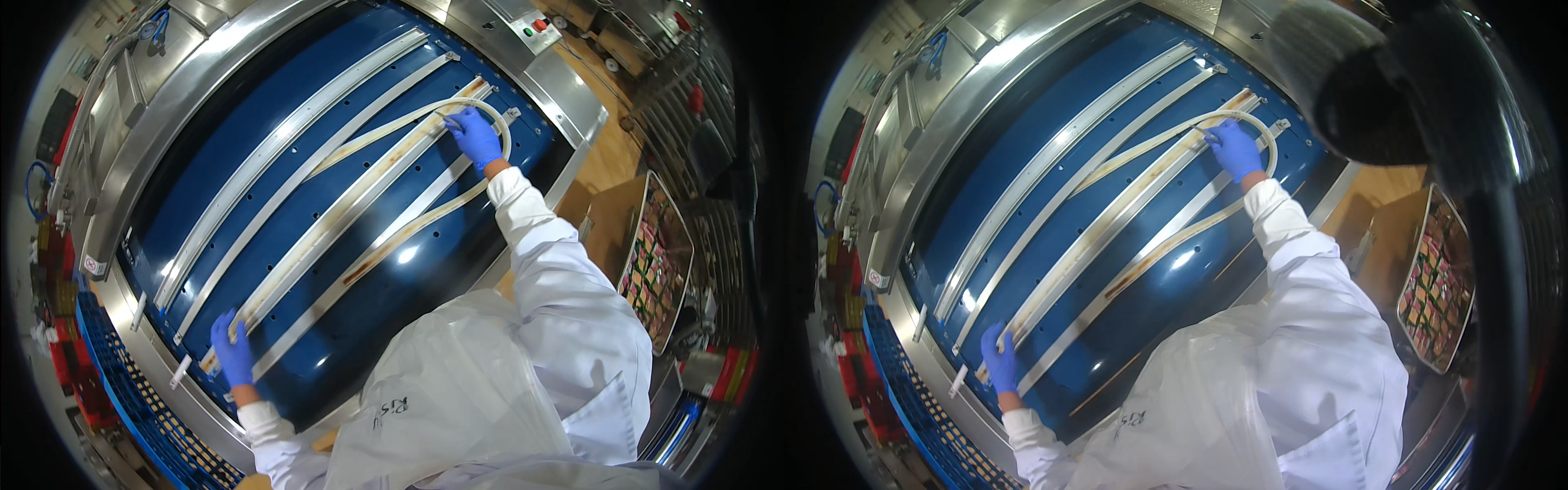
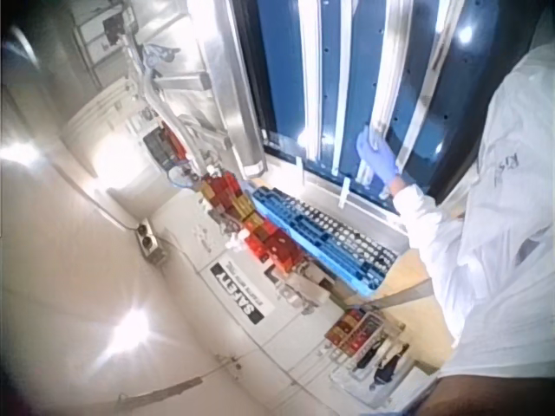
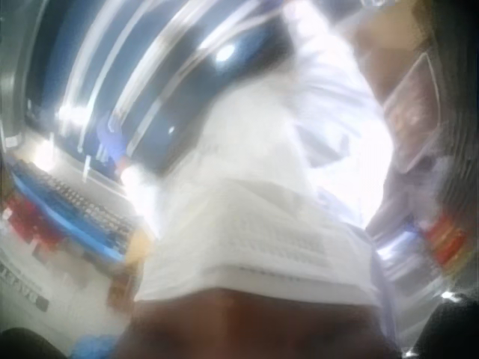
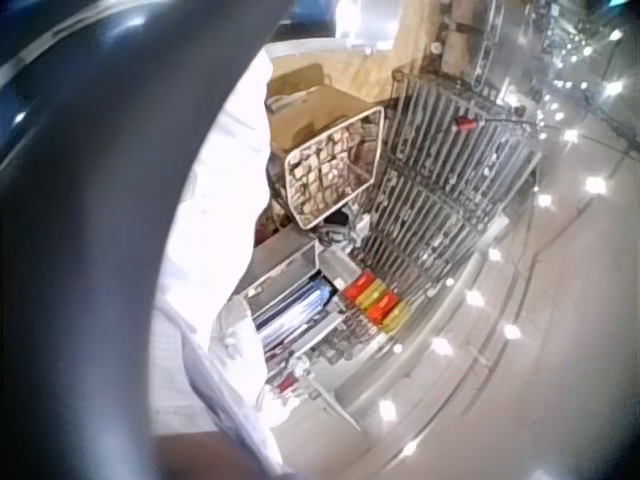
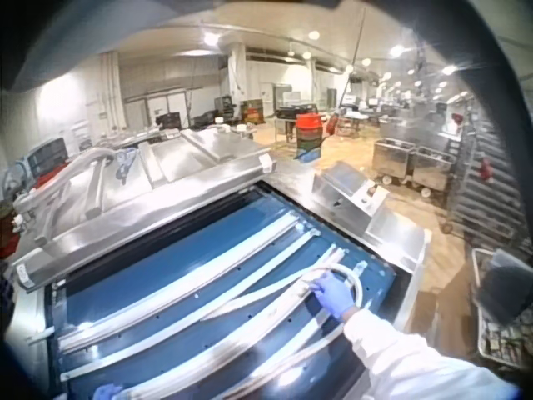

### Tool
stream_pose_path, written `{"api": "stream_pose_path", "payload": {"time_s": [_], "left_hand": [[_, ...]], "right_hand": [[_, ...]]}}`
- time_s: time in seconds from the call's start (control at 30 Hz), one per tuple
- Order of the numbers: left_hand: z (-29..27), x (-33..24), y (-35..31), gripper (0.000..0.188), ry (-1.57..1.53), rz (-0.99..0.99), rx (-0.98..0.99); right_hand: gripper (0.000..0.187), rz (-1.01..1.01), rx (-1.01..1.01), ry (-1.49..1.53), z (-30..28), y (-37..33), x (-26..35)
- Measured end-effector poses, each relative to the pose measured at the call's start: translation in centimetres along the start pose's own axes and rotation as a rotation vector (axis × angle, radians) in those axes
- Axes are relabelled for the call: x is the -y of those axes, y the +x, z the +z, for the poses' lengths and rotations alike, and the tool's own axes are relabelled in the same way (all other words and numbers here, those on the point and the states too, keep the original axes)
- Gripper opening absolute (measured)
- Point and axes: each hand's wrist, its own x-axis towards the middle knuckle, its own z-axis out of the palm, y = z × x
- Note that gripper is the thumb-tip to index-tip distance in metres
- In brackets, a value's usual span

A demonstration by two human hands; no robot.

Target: The person aligns and secures long white strips onto a blue curved surface using both hands. They repeatedly adjust the strips and use a small tool to tighten or fasten them in place. The person works methodically across the surface, ensuring each strip is properly positioned.

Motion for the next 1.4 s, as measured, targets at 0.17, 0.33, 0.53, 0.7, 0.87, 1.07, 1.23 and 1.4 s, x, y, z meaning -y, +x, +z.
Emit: {"api": "stream_pose_path", "payload": {"time_s": [0.17, 0.33, 0.53, 0.7, 0.87, 1.07, 1.23, 1.4], "left_hand": [[11.9, -16.4, 3.2, 0.026, -0.076, 0.255, 0.024], [21.2, -33.5, 10.4, 0.056, -0.036, 0.559, 0.074], [27.5, -39.5, 14.7, 0.044, 0.382, 0.4, 0.577], [26.4, -45.3, 10.4, 0.032, 0.255, 0.352, 0.626], [30.6, -41.1, 12.1, 0.045, 0.23, 0.343, 0.392], [31.7, -44.1, 17.6, 0.052, 0.226, 0.563, 0.129], [33.6, -41.8, 22.3, 0.055, 0.085, 0.486, 0.118], [33.7, -38.6, 24.4, 0.032, 0.227, 0.468, 0.157]], "right_hand": [[0.046, -0.227, 0.135, -0.251, 0.0, 6.2, -4.8], [0.02, -0.413, 0.38, -0.087, -2.1, 8.4, -7.1], [0.03, -0.929, 0.382, 0.087, -9.6, 7.6, -6.6], [0.034, -0.612, 0.473, 0.28, -9.1, 10.2, -11.4], [0.036, -0.309, 0.531, 0.348, -5.3, 12.3, -12.3], [0.038, 0.108, 0.376, 0.173, -3.8, 19.2, -16.2], [0.048, -0.068, 0.265, 0.119, 0.3, 21.4, -17.5], [0.053, -0.119, 0.11, 0.102, 1.3, 22.6, -17.2]]}}
